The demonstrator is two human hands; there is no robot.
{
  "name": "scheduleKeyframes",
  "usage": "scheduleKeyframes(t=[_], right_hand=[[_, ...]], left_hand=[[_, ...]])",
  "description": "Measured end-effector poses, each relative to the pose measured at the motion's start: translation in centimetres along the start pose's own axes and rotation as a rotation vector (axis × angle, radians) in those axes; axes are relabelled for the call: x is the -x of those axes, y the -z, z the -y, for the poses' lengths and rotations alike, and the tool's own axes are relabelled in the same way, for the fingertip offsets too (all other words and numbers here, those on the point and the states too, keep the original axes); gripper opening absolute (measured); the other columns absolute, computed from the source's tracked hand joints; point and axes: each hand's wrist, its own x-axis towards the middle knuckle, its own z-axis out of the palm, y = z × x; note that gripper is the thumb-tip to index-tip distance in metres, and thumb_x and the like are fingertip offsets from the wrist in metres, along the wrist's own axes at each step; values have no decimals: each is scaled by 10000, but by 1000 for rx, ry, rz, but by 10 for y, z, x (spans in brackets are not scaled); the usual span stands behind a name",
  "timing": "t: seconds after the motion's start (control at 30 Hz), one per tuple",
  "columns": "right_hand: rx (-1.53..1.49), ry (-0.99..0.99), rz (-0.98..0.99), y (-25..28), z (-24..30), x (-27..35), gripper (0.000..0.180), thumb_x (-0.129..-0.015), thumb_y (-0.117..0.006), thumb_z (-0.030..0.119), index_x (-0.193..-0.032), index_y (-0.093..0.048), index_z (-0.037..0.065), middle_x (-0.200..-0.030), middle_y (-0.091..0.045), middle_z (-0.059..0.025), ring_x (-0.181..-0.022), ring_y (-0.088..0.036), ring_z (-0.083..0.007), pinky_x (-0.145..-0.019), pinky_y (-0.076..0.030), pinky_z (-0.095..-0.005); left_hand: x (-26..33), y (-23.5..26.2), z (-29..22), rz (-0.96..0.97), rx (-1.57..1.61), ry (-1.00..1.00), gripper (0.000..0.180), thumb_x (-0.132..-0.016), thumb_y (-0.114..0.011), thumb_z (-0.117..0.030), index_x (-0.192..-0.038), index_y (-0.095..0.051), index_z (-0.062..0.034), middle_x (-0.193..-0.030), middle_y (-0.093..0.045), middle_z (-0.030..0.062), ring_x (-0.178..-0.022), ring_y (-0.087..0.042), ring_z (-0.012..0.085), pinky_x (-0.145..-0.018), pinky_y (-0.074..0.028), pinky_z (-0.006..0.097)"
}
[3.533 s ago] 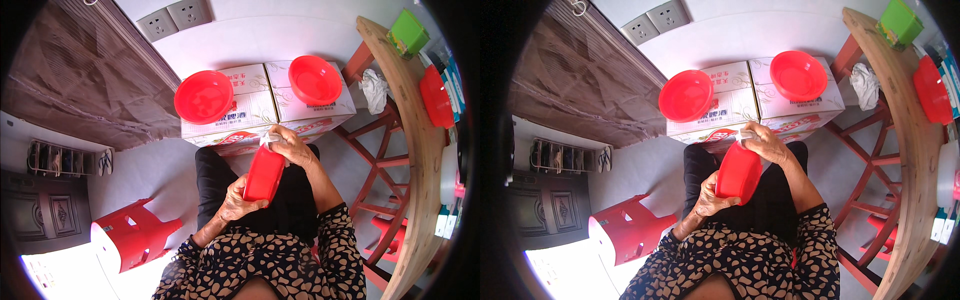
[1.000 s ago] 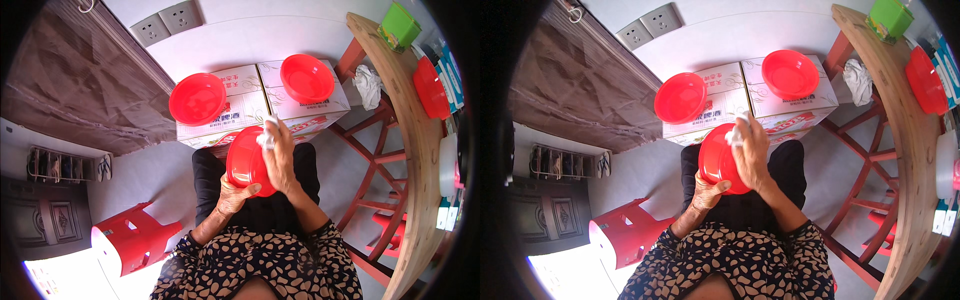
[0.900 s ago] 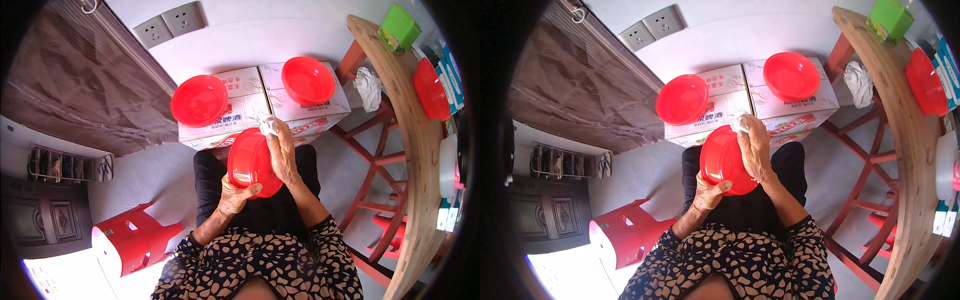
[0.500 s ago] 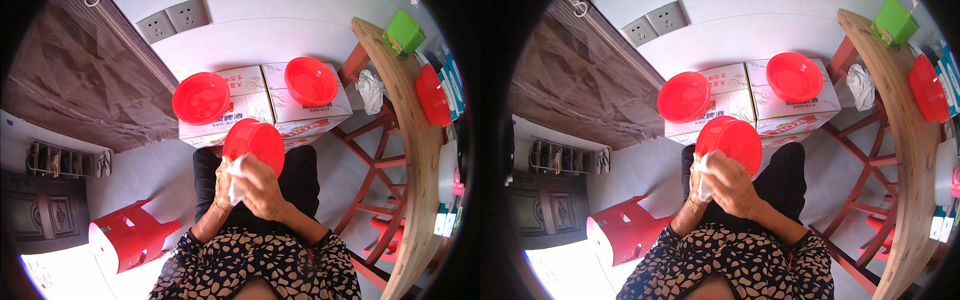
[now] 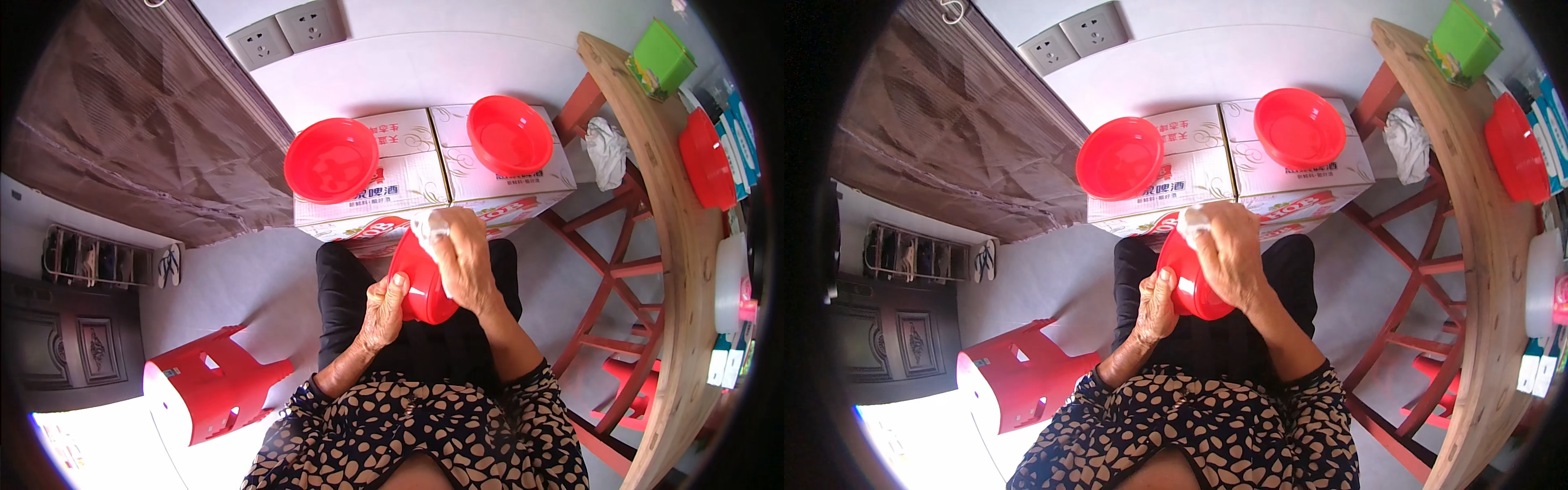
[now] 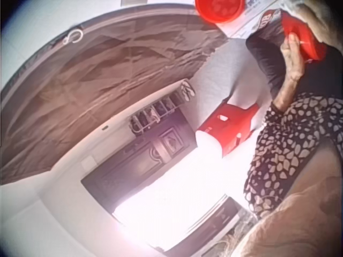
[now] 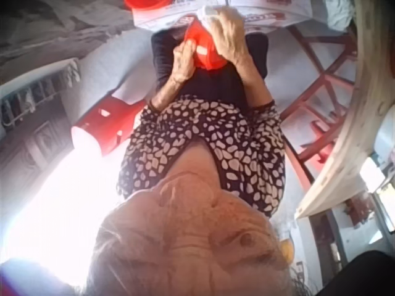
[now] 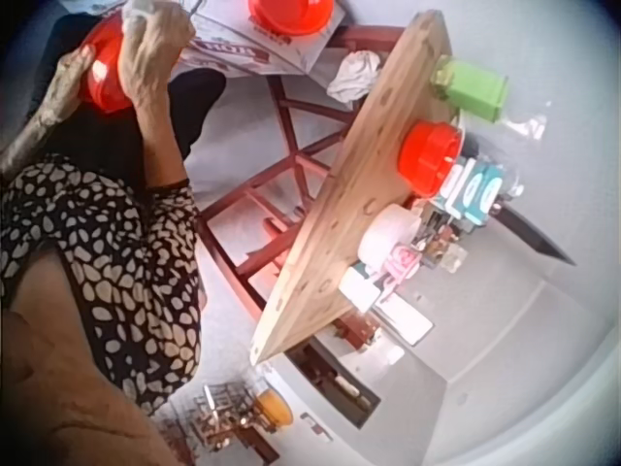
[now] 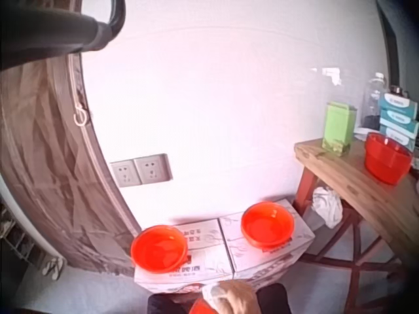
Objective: The person wipes the interior and exterior surfaces of red plastic plates using a white cloth. They handle the plates one at a time, rotating them to clean all sides, and place them back on a stack of boxes on the table.
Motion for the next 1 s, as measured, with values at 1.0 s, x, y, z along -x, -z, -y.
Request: scheduleKeyframes(t=[1.0], right_hand=[[-660, -793, -46, 17, -31, 26, 384, -967, -432, 337, -1153, -506, 10, -752, -505, -14, -651, -470, -73, -573, -396, -215]], left_hand=[[-7, 9, -7, 0, 316, 70, 546, -951, -457, -459, -1171, -547, 32, -1068, -638, 91, -917, -620, 138, -814, -509, 289]])
